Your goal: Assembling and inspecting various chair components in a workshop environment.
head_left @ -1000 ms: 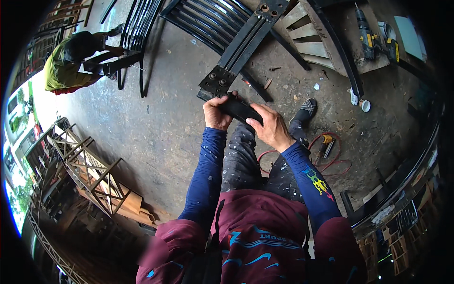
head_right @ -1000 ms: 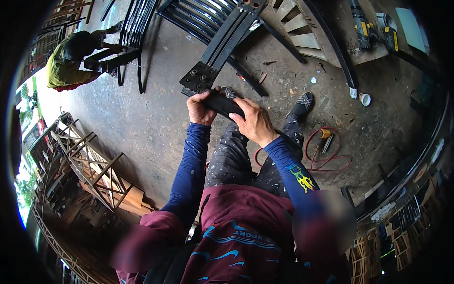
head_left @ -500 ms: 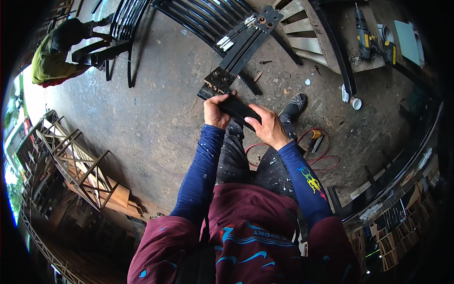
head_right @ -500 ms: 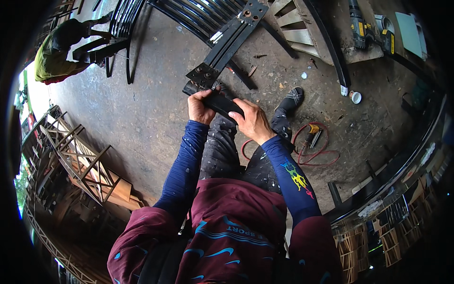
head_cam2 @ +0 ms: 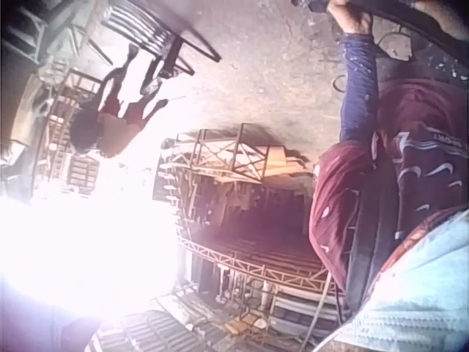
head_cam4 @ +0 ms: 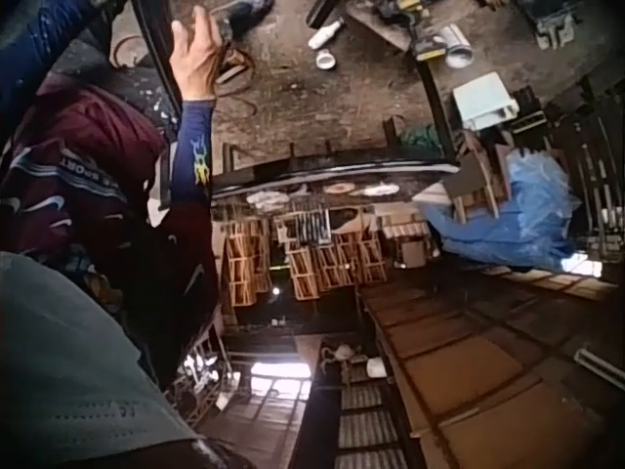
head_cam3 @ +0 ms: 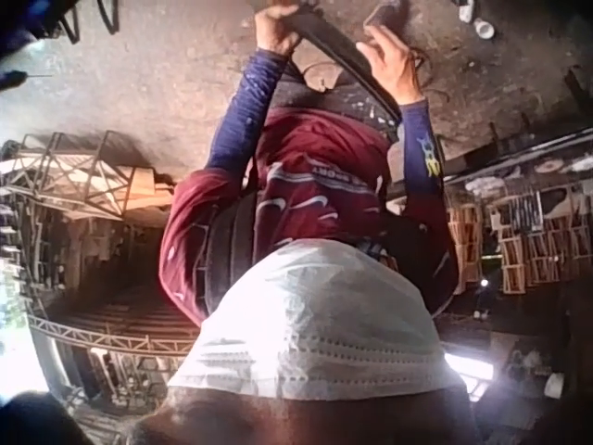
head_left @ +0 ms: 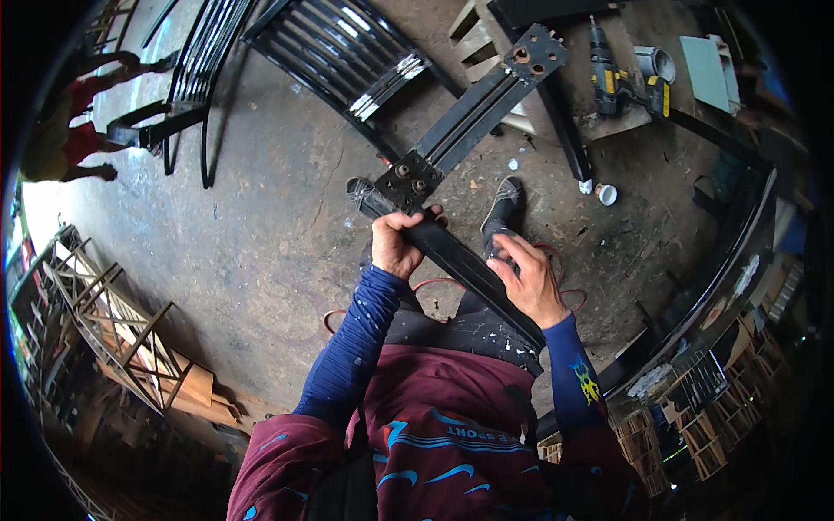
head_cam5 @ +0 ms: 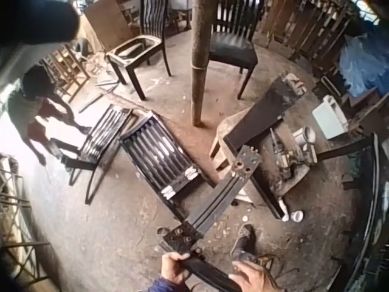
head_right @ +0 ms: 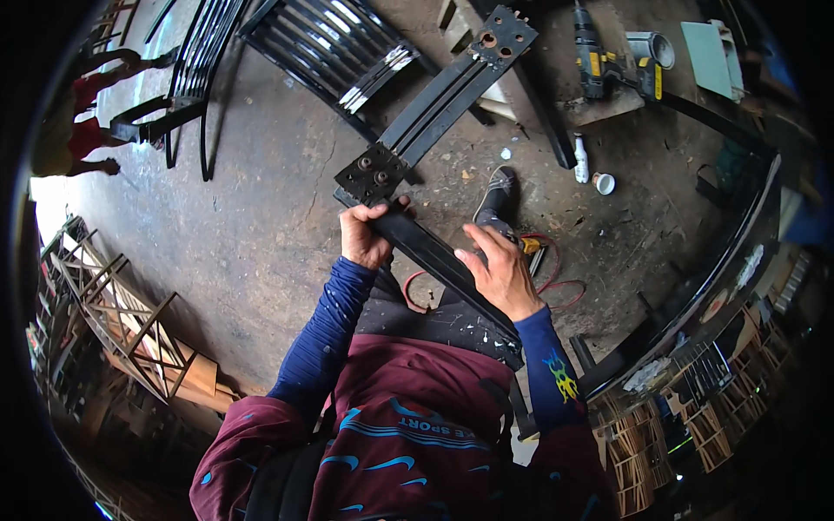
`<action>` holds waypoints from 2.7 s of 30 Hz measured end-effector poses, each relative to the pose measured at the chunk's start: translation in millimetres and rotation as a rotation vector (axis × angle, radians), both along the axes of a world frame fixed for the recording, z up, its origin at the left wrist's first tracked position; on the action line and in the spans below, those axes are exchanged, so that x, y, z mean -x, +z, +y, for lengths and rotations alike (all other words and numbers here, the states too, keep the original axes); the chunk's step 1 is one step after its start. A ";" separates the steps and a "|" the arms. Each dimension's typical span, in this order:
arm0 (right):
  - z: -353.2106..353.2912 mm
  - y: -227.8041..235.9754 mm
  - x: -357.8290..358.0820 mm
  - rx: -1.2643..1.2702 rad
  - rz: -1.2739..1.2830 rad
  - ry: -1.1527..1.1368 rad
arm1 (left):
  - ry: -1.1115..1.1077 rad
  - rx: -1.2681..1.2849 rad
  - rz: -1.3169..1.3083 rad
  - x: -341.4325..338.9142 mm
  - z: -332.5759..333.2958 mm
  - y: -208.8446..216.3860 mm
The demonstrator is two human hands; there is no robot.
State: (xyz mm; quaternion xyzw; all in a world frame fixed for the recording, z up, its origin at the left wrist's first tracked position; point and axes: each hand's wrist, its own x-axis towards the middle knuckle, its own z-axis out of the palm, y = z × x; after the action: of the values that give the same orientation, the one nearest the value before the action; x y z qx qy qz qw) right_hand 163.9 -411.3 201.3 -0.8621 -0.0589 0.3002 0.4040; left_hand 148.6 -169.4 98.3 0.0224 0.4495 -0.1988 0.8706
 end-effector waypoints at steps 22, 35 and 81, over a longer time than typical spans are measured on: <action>-292.0 -94.2 -289.9 0.394 -0.754 0.151 | 0.177 -0.347 -0.180 -117.4 -221.7 2.5; -280.1 -176.7 -325.3 0.525 -0.544 0.321 | 0.071 -0.079 -0.192 -206.3 -239.0 -8.6; -265.4 99.5 -450.7 0.210 -0.659 0.680 | -0.155 -0.505 -0.576 -346.8 -301.4 24.7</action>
State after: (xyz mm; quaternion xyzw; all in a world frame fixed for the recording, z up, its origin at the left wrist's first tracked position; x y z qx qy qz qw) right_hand 614.6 -676.7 300.8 -0.8794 -0.4314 0.1304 0.1535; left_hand 495.4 -470.8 122.9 0.3247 0.2185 -0.1329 0.9106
